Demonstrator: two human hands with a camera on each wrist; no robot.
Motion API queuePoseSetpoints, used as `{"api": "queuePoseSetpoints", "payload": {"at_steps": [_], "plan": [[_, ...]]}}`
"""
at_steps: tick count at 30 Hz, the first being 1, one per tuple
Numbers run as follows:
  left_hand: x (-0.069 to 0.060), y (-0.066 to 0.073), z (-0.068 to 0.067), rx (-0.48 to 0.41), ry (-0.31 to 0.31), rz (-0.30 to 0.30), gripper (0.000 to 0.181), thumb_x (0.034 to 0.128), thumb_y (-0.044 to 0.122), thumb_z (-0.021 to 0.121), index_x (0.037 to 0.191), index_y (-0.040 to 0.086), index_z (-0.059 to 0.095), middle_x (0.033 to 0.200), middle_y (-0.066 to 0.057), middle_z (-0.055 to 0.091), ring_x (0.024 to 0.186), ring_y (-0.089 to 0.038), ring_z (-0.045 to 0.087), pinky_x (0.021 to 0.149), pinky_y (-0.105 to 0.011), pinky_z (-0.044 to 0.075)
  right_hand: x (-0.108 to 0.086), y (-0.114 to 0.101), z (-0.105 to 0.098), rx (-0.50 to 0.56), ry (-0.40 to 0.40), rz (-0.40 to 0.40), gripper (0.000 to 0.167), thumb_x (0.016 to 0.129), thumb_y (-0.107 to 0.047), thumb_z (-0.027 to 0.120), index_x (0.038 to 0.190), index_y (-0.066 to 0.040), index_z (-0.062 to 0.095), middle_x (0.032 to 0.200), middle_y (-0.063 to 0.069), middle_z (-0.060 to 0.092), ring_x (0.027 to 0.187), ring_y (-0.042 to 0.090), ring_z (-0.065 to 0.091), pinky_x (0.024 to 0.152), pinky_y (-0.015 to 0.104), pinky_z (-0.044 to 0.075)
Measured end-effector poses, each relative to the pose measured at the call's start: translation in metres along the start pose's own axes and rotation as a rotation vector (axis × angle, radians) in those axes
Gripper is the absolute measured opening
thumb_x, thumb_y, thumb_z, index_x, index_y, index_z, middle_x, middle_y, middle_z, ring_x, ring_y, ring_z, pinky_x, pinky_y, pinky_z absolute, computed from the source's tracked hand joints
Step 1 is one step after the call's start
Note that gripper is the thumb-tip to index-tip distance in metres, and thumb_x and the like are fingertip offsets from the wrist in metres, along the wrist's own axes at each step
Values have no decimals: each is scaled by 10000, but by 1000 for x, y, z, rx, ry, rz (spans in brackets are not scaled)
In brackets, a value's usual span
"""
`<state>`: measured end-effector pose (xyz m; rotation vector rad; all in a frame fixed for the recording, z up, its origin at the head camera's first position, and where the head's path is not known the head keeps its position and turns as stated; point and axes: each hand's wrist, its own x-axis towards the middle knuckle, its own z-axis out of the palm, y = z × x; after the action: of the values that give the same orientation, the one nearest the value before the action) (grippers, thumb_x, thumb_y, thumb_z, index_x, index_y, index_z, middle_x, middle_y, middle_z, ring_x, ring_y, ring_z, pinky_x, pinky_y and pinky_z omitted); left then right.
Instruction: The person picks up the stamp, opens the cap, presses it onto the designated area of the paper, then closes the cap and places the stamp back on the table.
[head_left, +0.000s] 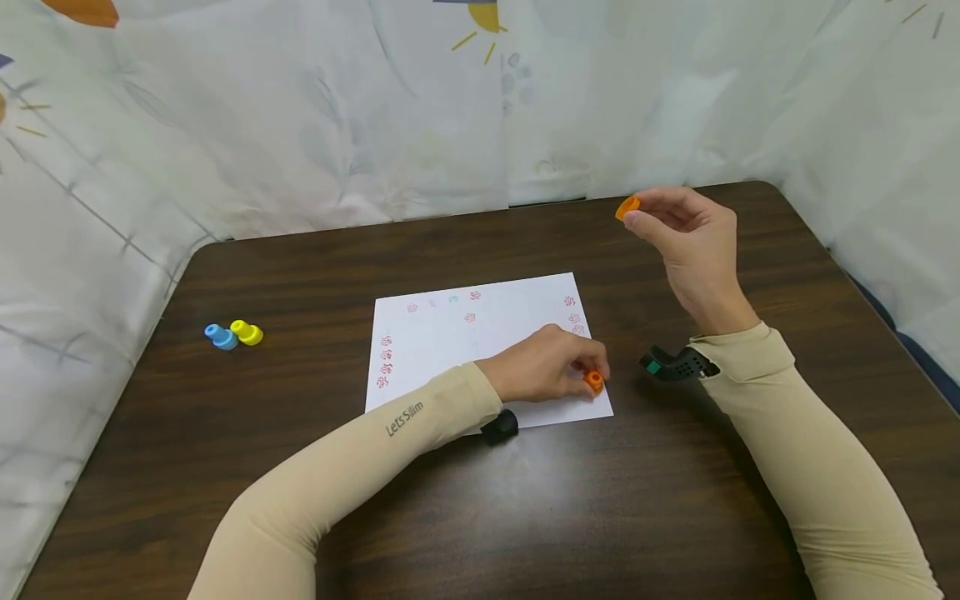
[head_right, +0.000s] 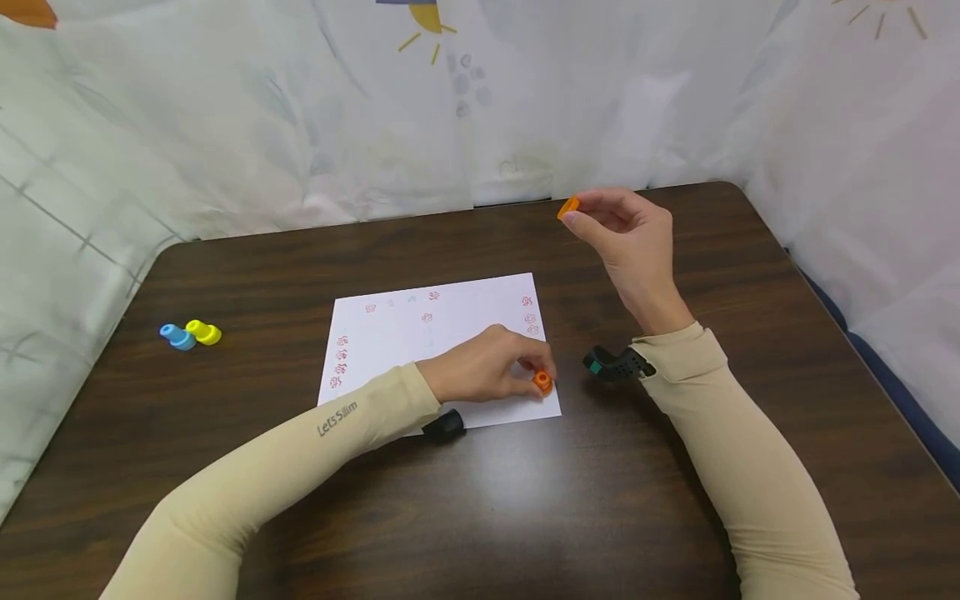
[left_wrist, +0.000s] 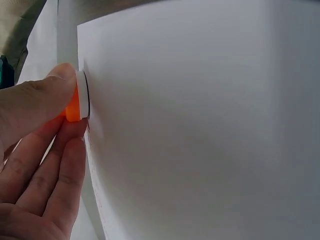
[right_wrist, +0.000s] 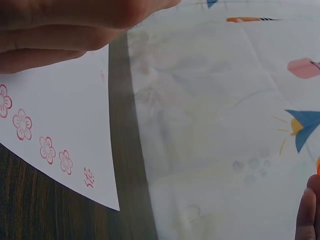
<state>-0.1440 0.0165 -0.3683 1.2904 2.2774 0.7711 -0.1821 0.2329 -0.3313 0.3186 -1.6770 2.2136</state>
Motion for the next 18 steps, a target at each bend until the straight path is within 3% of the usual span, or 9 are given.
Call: {"api": "queuePoseSetpoints", "payload": {"at_steps": [18], "plan": [[6,2,1,-1,-26,-4,207,902,158,815,1095,120,749,1014,23,786,953,-67,686,927,-139,533,-2,1,-5,14,2,7,230,857,64,783,1078,103,731,992,59,776,909,165,734,853,220,627]]}}
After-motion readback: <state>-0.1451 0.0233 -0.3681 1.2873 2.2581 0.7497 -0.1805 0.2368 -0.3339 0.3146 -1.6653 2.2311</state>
